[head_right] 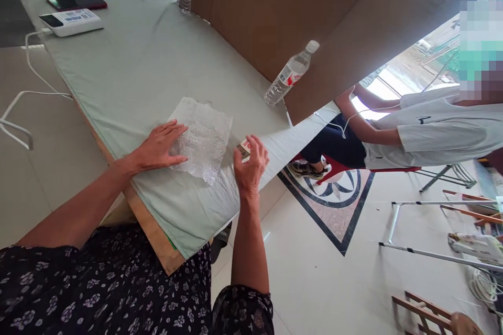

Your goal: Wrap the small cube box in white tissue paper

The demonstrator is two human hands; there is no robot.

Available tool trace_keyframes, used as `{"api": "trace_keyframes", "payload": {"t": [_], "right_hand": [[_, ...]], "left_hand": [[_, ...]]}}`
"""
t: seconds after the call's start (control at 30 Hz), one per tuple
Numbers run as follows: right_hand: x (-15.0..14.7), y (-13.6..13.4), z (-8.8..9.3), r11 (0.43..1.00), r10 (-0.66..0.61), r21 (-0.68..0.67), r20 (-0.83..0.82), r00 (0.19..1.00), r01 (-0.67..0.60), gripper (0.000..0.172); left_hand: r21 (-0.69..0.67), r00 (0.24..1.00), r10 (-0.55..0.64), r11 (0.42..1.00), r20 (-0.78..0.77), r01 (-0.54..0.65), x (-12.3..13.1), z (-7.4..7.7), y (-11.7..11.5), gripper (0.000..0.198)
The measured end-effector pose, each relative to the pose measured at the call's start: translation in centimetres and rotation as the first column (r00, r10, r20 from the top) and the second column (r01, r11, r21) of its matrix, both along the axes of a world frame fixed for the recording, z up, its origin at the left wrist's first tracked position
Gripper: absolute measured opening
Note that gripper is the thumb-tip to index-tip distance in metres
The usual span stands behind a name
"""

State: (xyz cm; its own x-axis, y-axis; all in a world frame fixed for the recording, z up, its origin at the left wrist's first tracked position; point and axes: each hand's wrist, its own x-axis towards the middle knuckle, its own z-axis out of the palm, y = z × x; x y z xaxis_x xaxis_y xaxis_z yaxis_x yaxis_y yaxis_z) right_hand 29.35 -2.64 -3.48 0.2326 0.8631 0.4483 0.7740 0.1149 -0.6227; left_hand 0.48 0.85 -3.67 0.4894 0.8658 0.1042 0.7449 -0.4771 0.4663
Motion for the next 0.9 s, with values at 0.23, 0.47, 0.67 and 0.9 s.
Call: {"api": "trace_keyframes", "payload": {"t": [0.23,0.47,0.67,0.9], "right_hand": [[3.4,0.8,-1.1,0.986,-0.039,-0.163,-0.085,0.996,0.025,0.050],[-2.9,0.9,2.1,0.968,0.229,-0.047,-0.225,0.947,-0.245,0.045],[-6.9,2.4,0.1,0.890,0.426,-0.114,-0.137,0.894,-0.441,0.046],[-6.5,3.1,-2.2,0.857,0.475,-0.165,-0.115,0.872,-0.489,0.049]], "left_hand": [[-0.054,0.999,0.021,0.998,-0.025,-0.023,0.0,-0.8,-0.8,0.093],[-0.063,0.997,0.035,0.997,-0.062,-0.039,0.0,-0.5,-0.7,0.098],[-0.047,0.997,0.037,0.998,-0.066,-0.040,0.3,-0.5,-0.9,0.099],[-0.051,0.998,0.032,0.998,-0.062,-0.035,0.3,-0.2,-1.0,0.097]]}}
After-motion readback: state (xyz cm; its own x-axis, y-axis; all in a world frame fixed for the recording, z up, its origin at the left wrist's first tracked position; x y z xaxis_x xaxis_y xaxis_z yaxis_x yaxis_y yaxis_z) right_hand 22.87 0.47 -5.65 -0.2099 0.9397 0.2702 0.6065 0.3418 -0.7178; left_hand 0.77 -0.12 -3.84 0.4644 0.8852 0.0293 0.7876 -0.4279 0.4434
